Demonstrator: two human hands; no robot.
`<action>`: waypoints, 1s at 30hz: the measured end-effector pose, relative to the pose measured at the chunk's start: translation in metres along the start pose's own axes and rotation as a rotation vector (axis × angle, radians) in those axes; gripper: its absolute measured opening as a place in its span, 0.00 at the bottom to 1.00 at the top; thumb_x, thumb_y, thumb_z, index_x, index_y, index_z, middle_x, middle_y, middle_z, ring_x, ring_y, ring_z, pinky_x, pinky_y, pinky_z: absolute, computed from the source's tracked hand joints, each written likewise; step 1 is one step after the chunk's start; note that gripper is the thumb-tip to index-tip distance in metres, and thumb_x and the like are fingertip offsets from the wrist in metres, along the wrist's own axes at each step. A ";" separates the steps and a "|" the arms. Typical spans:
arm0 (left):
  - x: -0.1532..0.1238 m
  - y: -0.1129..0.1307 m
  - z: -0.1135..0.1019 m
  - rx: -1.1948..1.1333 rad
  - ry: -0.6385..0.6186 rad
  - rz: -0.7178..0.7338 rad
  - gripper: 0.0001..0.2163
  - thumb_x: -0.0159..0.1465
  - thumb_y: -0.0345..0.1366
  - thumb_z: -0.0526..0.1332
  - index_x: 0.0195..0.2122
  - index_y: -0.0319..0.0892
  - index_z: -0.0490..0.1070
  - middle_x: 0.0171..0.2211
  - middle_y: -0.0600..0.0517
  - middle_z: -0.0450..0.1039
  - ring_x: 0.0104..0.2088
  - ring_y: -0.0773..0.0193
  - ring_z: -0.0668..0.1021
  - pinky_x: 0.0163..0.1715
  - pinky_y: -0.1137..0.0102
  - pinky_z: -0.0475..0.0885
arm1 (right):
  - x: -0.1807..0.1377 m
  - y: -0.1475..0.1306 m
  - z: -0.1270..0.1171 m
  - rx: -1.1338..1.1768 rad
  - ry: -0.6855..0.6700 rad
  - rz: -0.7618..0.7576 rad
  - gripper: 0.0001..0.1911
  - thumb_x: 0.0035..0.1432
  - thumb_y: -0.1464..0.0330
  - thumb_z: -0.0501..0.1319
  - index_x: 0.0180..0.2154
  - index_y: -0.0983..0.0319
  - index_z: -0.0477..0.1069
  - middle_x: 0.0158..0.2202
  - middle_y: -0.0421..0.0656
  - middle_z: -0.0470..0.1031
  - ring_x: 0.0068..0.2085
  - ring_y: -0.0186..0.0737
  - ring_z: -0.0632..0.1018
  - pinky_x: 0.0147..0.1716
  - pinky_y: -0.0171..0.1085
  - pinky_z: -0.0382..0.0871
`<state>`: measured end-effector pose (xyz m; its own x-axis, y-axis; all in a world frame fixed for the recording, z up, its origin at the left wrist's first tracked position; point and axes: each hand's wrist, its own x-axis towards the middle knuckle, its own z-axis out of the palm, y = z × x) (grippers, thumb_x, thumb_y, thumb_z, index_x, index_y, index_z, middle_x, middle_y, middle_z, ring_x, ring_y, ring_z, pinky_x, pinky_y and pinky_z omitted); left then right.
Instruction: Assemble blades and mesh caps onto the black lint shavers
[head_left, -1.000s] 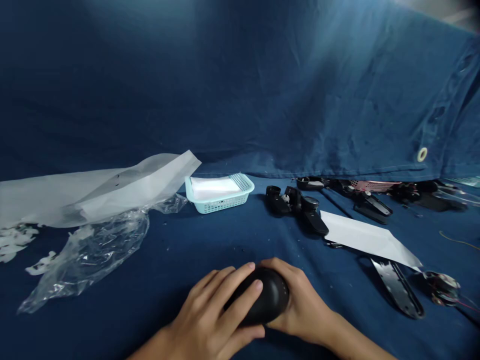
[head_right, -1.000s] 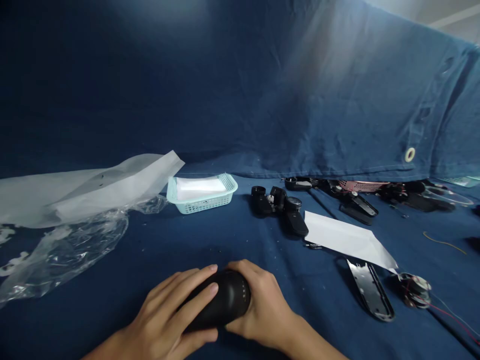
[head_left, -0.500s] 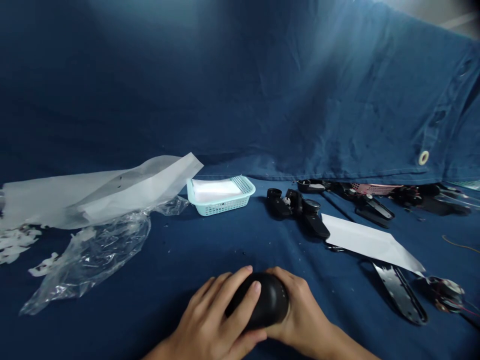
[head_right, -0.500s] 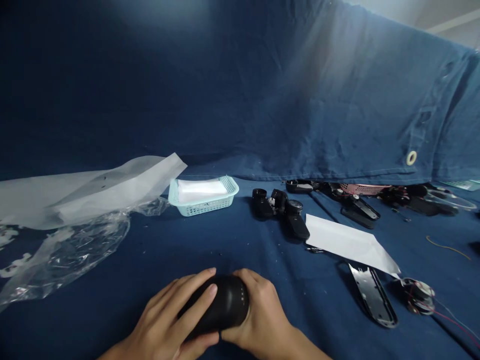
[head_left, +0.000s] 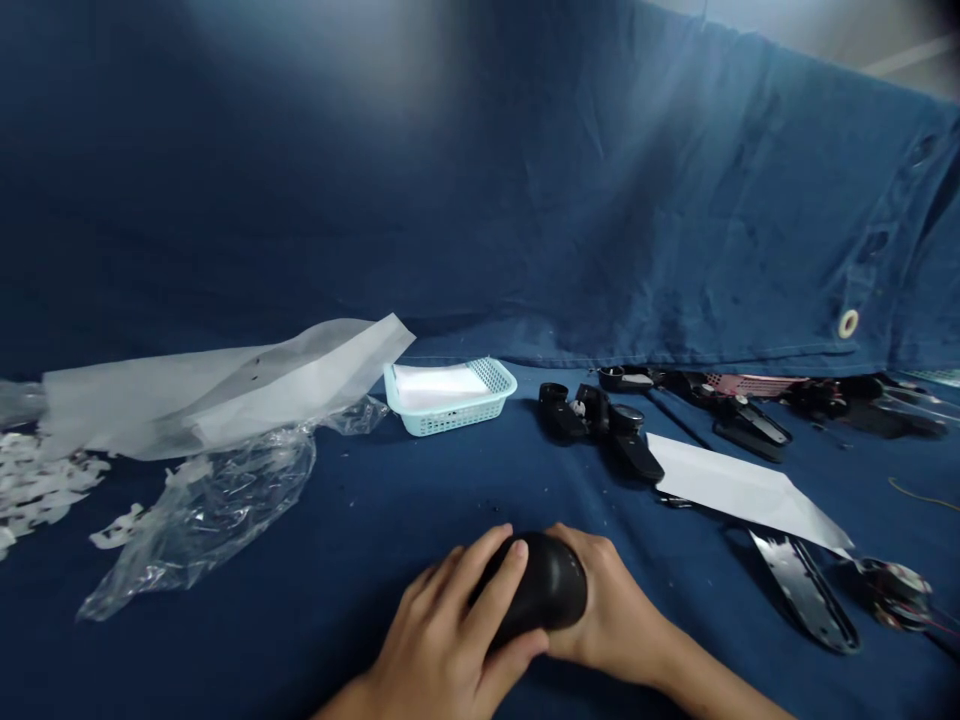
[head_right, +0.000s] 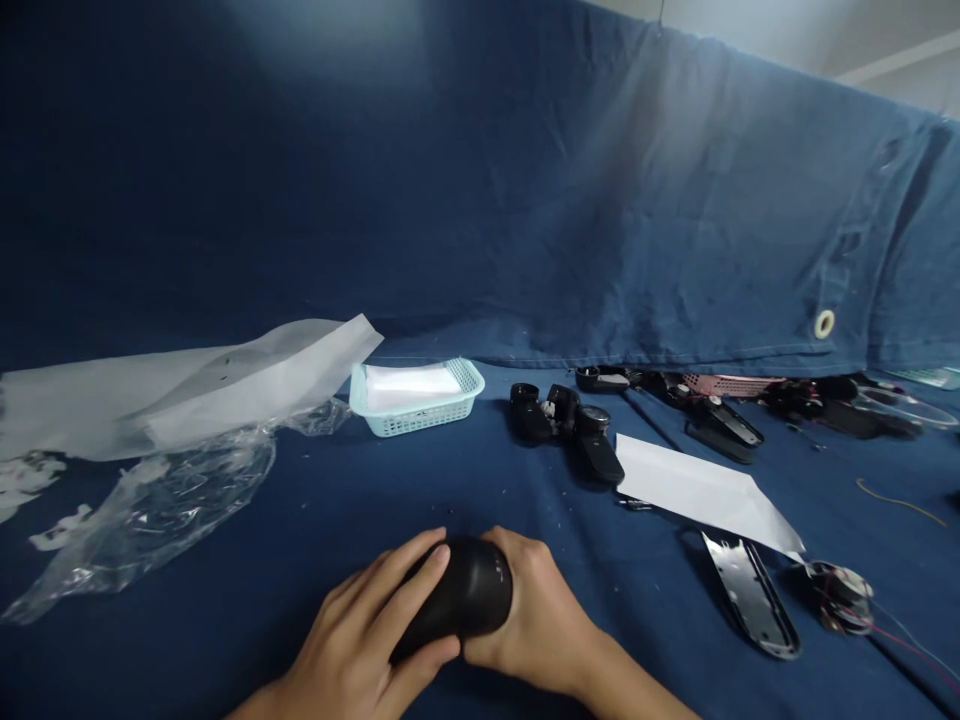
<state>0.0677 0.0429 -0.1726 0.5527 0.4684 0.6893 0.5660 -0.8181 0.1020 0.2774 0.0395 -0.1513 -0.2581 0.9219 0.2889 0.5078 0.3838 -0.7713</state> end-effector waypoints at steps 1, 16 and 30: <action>0.000 -0.002 -0.001 -0.004 -0.012 0.024 0.31 0.67 0.43 0.58 0.68 0.42 0.49 0.59 0.38 0.68 0.50 0.46 0.78 0.43 0.54 0.78 | -0.001 -0.002 -0.002 0.001 -0.031 0.016 0.19 0.35 0.69 0.71 0.31 0.60 0.65 0.26 0.36 0.70 0.26 0.36 0.71 0.24 0.34 0.62; 0.020 -0.010 -0.013 -0.595 -0.085 -0.383 0.22 0.65 0.42 0.61 0.59 0.50 0.64 0.56 0.46 0.71 0.52 0.52 0.76 0.50 0.57 0.74 | -0.004 -0.002 0.007 0.202 0.075 -0.018 0.34 0.44 0.63 0.72 0.52 0.59 0.63 0.47 0.46 0.74 0.46 0.48 0.77 0.45 0.42 0.73; 0.019 0.010 -0.006 -2.158 -0.684 -1.142 0.36 0.68 0.59 0.37 0.52 0.31 0.69 0.31 0.38 0.80 0.26 0.59 0.82 0.28 0.68 0.76 | -0.015 0.002 0.013 0.433 0.092 -0.068 0.35 0.56 0.60 0.67 0.61 0.52 0.54 0.62 0.48 0.61 0.61 0.53 0.65 0.62 0.50 0.56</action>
<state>0.0799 0.0413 -0.1542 0.8876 0.3856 -0.2517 -0.1784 0.7919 0.5840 0.2719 0.0256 -0.1649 -0.1944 0.9036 0.3816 0.0957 0.4047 -0.9094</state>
